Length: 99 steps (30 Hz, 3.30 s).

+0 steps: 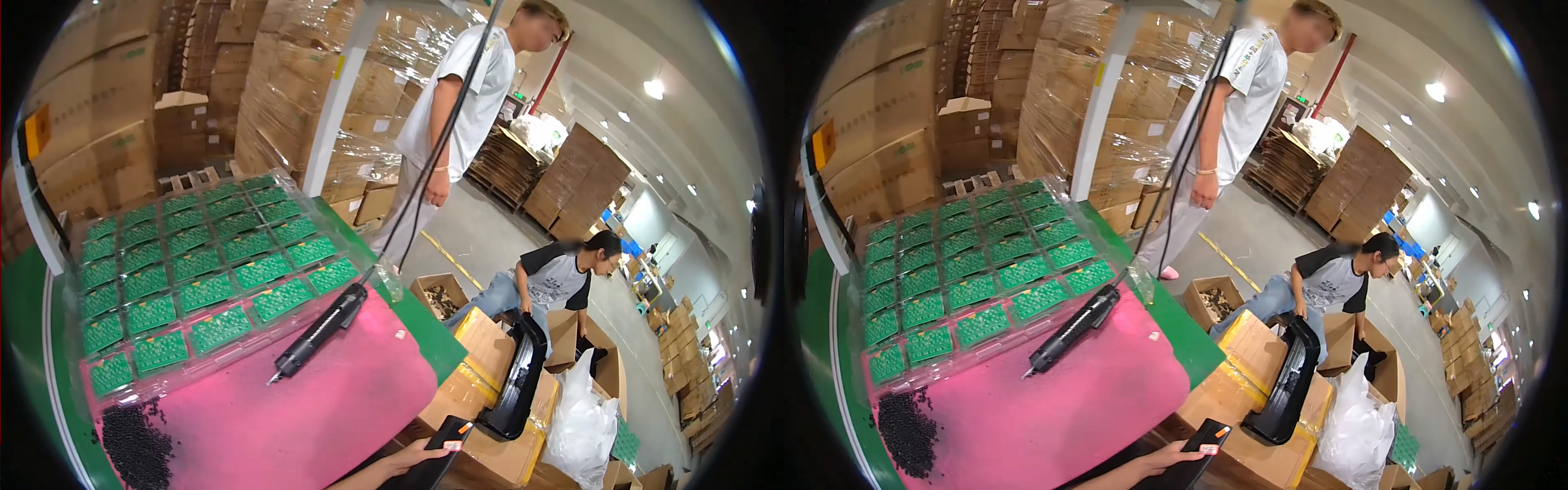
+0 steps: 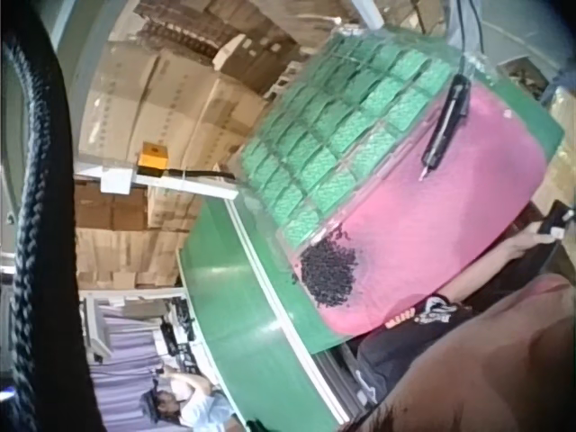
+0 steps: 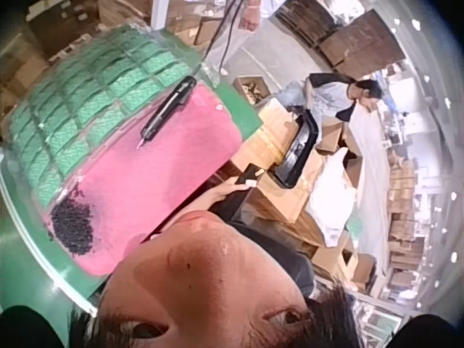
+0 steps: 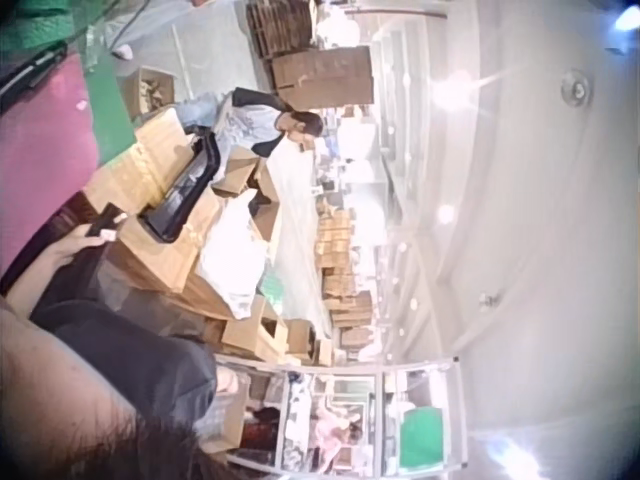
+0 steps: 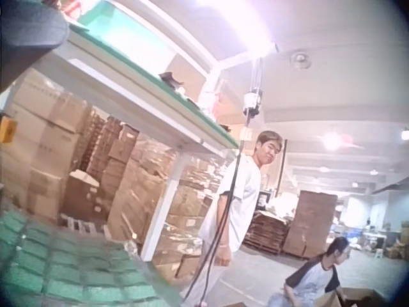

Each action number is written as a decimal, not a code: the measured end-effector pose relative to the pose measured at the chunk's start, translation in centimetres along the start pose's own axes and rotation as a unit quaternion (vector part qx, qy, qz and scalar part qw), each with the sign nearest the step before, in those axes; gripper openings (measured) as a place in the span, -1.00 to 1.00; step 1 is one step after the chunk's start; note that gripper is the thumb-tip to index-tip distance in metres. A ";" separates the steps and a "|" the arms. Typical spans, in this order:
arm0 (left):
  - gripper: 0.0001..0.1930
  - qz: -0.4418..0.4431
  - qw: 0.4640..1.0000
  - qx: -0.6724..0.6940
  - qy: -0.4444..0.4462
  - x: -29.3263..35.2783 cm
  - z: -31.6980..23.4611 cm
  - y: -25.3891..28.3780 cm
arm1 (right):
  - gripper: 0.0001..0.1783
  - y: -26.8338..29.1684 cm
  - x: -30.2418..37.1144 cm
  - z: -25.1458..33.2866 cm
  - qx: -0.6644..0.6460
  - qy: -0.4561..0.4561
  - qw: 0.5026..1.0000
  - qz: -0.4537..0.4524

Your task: Assembling a circuit board into a plastic casing using an electric screwdriver.

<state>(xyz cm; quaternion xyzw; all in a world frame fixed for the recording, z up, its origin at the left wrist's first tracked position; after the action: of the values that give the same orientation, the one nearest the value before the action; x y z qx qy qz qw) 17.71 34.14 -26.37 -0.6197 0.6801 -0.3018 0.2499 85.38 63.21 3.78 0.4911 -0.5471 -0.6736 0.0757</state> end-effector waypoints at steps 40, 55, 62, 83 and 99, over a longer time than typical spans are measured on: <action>-0.69 -0.240 0.946 -0.130 0.173 1.1 5.0 7.6 | -0.18 -20.9 40.3 -21.9 0.013 -0.394 0.869 0.300; -0.70 -0.205 0.962 -0.074 0.167 -0.5 5.3 4.8 | 0.05 -15.6 43.9 -16.4 -0.145 -0.331 0.872 0.331; -0.66 -0.212 0.970 -0.071 0.099 0.2 3.6 5.6 | -0.16 -2.9 52.0 -0.8 -0.078 0.010 0.910 0.407; -0.67 -0.193 0.980 -0.012 0.045 -0.4 2.8 5.1 | -0.24 -8.0 47.5 -10.7 0.034 -0.012 0.936 0.350; -0.48 0.072 0.836 0.543 0.031 -1.2 2.4 4.2 | -0.26 -13.9 51.1 -16.2 -0.075 -0.197 0.924 0.320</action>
<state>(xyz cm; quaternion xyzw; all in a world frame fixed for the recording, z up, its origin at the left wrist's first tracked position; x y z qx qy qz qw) 16.60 35.25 -31.10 -0.3240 0.4570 -0.6226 0.5464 77.60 25.24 -35.81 0.1398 -0.6272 -0.7356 0.2145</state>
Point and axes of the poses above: each hand's wrist, its own x-axis away from the middle knuckle, its own y-axis out of the back of the hand, z = x × y, the point moved 8 cm from there along -x, towards the middle knuckle, and after that the axes turned 3 degrees about -y, right-handed, at the moved point
